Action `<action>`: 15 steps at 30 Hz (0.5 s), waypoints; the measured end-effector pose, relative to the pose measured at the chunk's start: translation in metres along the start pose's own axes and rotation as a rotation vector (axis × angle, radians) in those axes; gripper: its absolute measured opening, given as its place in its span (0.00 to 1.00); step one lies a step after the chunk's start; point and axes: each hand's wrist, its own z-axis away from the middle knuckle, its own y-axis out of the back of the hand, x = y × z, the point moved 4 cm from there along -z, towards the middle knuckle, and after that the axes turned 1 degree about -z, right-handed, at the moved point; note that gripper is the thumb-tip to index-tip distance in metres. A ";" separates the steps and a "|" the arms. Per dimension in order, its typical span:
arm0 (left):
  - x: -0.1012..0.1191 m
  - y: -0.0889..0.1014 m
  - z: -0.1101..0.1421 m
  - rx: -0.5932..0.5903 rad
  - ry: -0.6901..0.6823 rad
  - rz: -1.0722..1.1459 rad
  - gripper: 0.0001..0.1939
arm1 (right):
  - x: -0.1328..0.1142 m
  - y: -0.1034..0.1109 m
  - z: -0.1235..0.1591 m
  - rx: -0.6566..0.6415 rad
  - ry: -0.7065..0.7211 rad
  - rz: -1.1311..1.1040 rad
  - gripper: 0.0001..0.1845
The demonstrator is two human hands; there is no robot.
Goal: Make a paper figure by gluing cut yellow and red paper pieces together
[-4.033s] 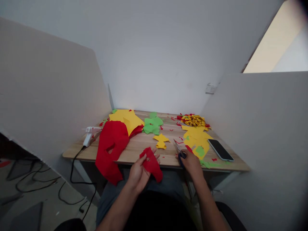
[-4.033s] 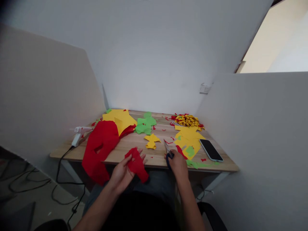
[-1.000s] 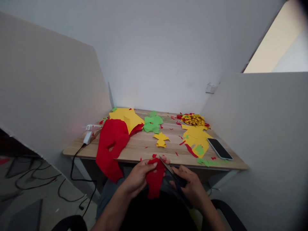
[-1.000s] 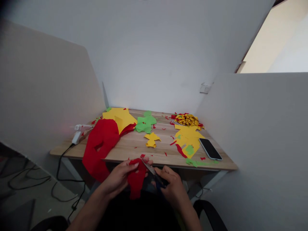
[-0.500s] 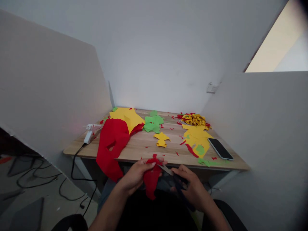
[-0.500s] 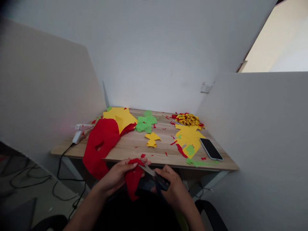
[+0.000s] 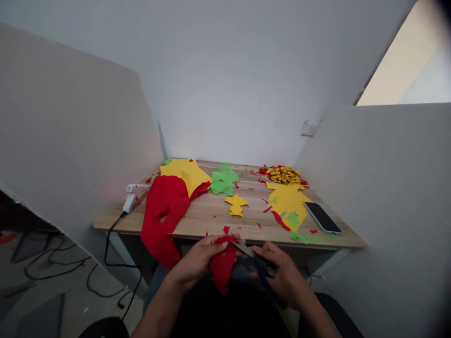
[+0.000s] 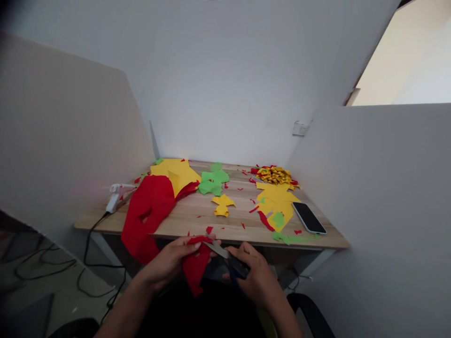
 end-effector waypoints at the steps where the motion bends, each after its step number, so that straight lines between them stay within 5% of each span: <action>1: 0.000 0.000 0.000 -0.005 -0.003 -0.005 0.17 | 0.000 0.001 0.000 -0.010 -0.004 -0.001 0.22; 8: 0.002 -0.002 0.000 0.070 0.006 0.021 0.16 | 0.002 0.009 0.000 0.032 -0.028 -0.057 0.22; 15: 0.007 0.009 -0.010 0.199 -0.205 0.395 0.27 | 0.037 0.025 0.000 0.436 -0.150 -0.140 0.26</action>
